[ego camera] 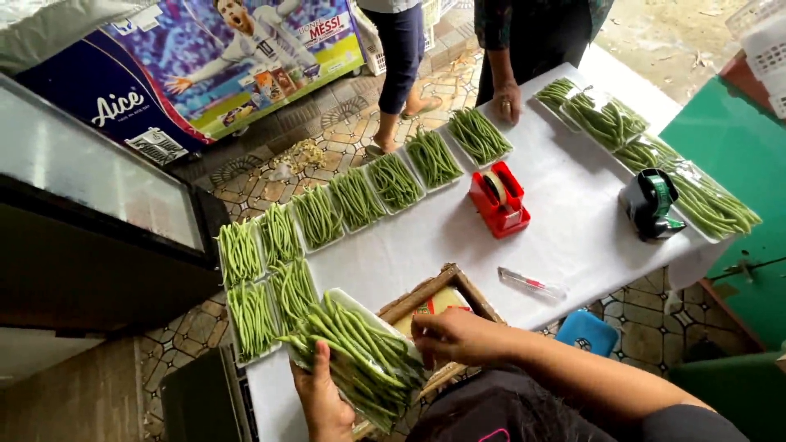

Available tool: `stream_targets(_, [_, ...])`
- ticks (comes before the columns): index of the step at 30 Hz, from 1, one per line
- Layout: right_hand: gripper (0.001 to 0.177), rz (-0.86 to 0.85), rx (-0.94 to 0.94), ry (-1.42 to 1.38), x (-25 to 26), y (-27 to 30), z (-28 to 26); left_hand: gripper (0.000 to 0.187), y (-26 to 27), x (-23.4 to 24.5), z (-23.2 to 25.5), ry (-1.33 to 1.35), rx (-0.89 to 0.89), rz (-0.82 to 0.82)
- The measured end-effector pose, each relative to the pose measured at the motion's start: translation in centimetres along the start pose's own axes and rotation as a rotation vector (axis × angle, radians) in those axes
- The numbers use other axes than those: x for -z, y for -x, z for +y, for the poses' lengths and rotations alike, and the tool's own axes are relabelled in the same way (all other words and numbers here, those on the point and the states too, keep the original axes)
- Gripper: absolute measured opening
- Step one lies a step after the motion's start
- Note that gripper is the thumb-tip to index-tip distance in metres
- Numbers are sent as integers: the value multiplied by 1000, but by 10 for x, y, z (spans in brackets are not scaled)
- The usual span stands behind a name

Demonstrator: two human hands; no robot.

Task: The person is portioning green beans into plastic trays and wrapping them with plastic film using a manual dispenser.

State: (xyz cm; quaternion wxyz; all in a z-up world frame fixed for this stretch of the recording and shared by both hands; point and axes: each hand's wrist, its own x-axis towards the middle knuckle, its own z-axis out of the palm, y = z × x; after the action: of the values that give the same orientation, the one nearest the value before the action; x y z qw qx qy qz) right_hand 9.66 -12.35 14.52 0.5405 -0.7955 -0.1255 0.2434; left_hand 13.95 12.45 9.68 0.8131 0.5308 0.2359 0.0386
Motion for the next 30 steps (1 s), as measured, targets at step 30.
stream_targets(30, [12,138,-188,-9,-20,-2,14,69,32,-20,22,173,-10,30])
